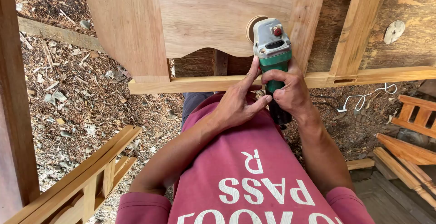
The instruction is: The person uses a handheld angle grinder with a sanding disc to smooth the edges and surfaces of a wooden chair frame. They move the tool along the curved backrest and the horizontal rails, then reposition the chair to access different sides while continuing to sand.
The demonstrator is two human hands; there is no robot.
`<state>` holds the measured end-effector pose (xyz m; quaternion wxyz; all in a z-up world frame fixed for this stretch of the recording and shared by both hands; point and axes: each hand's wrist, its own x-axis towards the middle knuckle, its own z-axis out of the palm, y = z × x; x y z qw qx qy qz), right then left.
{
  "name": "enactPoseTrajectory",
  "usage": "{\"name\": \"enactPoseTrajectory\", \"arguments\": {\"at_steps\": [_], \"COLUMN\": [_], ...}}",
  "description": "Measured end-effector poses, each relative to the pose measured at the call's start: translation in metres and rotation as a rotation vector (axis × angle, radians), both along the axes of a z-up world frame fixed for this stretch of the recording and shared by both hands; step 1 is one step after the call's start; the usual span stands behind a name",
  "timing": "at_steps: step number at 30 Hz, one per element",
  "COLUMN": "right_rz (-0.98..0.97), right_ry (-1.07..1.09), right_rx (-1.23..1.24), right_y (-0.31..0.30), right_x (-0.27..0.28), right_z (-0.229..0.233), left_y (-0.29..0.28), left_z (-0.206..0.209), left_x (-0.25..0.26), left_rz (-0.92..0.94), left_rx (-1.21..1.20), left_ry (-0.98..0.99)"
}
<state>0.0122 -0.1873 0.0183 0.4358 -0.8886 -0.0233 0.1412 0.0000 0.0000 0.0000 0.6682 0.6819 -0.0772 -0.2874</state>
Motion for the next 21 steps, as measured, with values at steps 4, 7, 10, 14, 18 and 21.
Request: {"name": "enactPoseTrajectory", "arguments": {"at_steps": [4, 7, 10, 14, 18, 21], "right_rz": [-0.027, -0.034, -0.051, -0.076, -0.104, -0.111], "right_ry": [0.005, -0.015, -0.005, 0.008, 0.012, 0.019], "right_rx": [-0.004, -0.008, -0.003, -0.014, -0.011, -0.012], "right_y": [-0.005, -0.008, -0.012, -0.018, -0.022, -0.03], "right_x": [-0.003, -0.005, -0.007, -0.01, -0.012, -0.016], "right_z": [-0.001, 0.0, 0.0, -0.002, -0.001, -0.009], "left_y": [-0.003, -0.008, -0.011, -0.014, -0.019, -0.021], "left_z": [0.003, -0.001, 0.001, 0.006, 0.008, 0.01], "left_x": [0.004, 0.003, 0.003, 0.007, 0.009, 0.012], "left_rz": [-0.031, -0.047, -0.06, -0.09, -0.103, -0.116], "left_rx": [0.01, 0.006, 0.009, 0.015, -0.004, -0.015], "left_ry": [0.003, 0.0, -0.002, 0.018, 0.027, 0.038]}}
